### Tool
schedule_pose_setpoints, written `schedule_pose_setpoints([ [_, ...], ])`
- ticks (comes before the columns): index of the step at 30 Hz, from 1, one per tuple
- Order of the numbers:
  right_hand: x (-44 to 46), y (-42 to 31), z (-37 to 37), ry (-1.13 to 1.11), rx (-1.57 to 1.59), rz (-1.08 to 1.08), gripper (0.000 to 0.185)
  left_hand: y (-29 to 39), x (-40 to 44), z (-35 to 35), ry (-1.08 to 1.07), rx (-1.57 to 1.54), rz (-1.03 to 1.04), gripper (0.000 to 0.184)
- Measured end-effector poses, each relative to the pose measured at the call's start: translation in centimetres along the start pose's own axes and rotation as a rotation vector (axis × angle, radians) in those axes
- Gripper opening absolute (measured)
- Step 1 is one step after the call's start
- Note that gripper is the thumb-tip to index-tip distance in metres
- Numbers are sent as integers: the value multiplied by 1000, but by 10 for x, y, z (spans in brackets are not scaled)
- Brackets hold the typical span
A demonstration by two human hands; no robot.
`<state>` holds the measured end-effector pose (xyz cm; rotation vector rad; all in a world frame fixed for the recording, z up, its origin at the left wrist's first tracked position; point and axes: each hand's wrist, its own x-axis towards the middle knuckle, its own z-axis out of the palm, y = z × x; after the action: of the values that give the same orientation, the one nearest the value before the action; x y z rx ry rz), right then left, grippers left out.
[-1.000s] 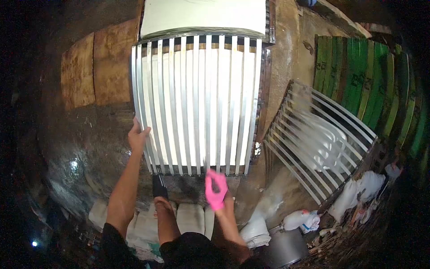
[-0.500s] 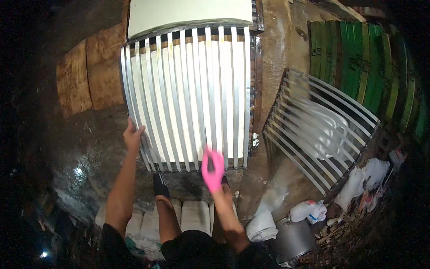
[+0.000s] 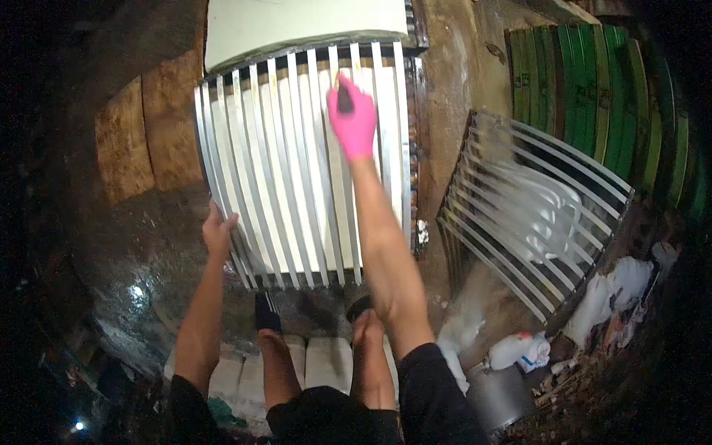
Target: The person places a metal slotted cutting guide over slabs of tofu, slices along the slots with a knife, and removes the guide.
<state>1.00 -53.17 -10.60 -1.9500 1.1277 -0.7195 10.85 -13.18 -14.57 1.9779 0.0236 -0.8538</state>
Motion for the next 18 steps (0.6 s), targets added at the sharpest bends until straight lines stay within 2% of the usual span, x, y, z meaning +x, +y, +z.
schedule_pose_setpoints([
  [3, -172, 2, -74, -23, 61, -7, 29, 13, -4, 6, 62, 53, -107, 82],
  [5, -303, -12, -146, -146, -96, 136, 32, -10, 2, 1, 41, -39, -1, 81],
  [6, -340, -24, -180, -225, -170, 224, 34, -22, 5, -2, 55, -45, 37, 80],
  [7, -340, -43, -206, -320, -282, 365, 30, -27, 6, 0, 65, -49, 74, 79],
  [8, -318, -51, -211, -239, -200, 318, 27, -14, 2, 3, 60, -43, 55, 79],
  [11, -181, -42, -191, -106, -139, -74, 22, 22, -8, 7, 74, 63, -145, 80],
  [12, -126, -34, -166, -108, -230, -158, 22, -1, 1, 1, 64, 145, -51, 81],
  [14, -16, -18, -118, -87, -414, -330, 27, 4, -2, 4, 73, 90, -45, 82],
  [15, 25, -14, -93, -95, -386, -311, 33, 9, -4, 6, 76, 71, -44, 83],
  [16, 56, -16, -71, -157, -316, -190, 32, 23, -7, 10, 27, -25, -96, 80],
  [17, 68, -18, -58, -219, -243, -65, 32, 23, -4, 12, 41, 11, -78, 80],
  [18, 49, -9, -50, -125, -103, -34, 30, 21, -4, 10, 46, 52, -72, 81],
])
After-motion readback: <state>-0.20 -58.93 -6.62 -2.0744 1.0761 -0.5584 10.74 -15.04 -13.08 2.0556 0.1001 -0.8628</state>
